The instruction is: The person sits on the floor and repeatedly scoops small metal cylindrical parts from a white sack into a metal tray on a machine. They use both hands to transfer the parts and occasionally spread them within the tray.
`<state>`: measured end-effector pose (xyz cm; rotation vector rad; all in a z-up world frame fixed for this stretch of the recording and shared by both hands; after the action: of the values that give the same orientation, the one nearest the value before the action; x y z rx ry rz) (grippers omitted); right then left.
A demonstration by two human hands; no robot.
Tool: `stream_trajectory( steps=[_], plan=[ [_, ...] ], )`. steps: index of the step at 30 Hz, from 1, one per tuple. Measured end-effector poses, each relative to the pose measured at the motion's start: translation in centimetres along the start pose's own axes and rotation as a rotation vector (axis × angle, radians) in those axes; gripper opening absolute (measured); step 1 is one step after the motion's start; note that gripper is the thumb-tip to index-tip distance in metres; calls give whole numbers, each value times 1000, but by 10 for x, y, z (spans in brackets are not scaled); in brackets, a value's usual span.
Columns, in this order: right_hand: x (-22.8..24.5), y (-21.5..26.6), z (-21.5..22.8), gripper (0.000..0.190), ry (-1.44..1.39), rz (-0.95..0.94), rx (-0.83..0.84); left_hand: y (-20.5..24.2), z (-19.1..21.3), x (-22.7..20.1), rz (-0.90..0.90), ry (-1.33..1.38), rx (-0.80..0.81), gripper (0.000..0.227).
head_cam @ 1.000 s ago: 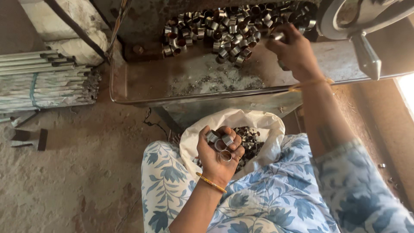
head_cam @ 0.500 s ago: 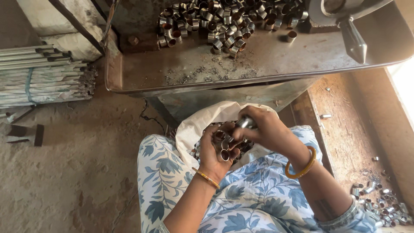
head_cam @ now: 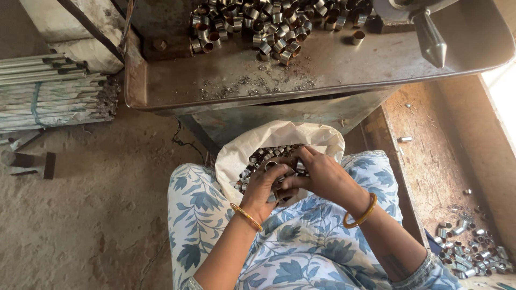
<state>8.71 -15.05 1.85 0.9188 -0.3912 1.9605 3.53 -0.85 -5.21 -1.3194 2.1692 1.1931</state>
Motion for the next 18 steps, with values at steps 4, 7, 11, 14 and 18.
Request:
stream_trajectory(
  steps=[4, 7, 11, 14, 18],
  plan=[
    [-53, 1, -23, 42, -983, -183, -65, -8, 9, 1, -96, -159, -38, 31],
    [-68, 7, -36, 46, -1785, -372, -73, -1, 3, -20, -634, -1067, -159, 34],
    [-59, 13, -48, 56, -1929, -504, -194, 9, -16, -48, -872, -1172, -320, 28],
    [-57, 15, -54, 57, -2036, -510, -183, 25, -40, -77, -901, -1038, -322, 15],
    [-66, 10, -67, 58, -2154, -290, -58, 28, -83, -135, -1312, -1137, -331, 2]
  ],
)
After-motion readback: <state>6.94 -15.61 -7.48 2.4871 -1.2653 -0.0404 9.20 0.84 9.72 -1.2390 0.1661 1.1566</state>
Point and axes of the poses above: each hand's wrist, its own y-axis away from the middle knuckle, its own z-axis out of the back of the hand, x = y × z, the point moved 5 cm from there along -y, towards the middle knuckle, and after that the axes turned 10 degrees about -y, right-handed, at the moved point
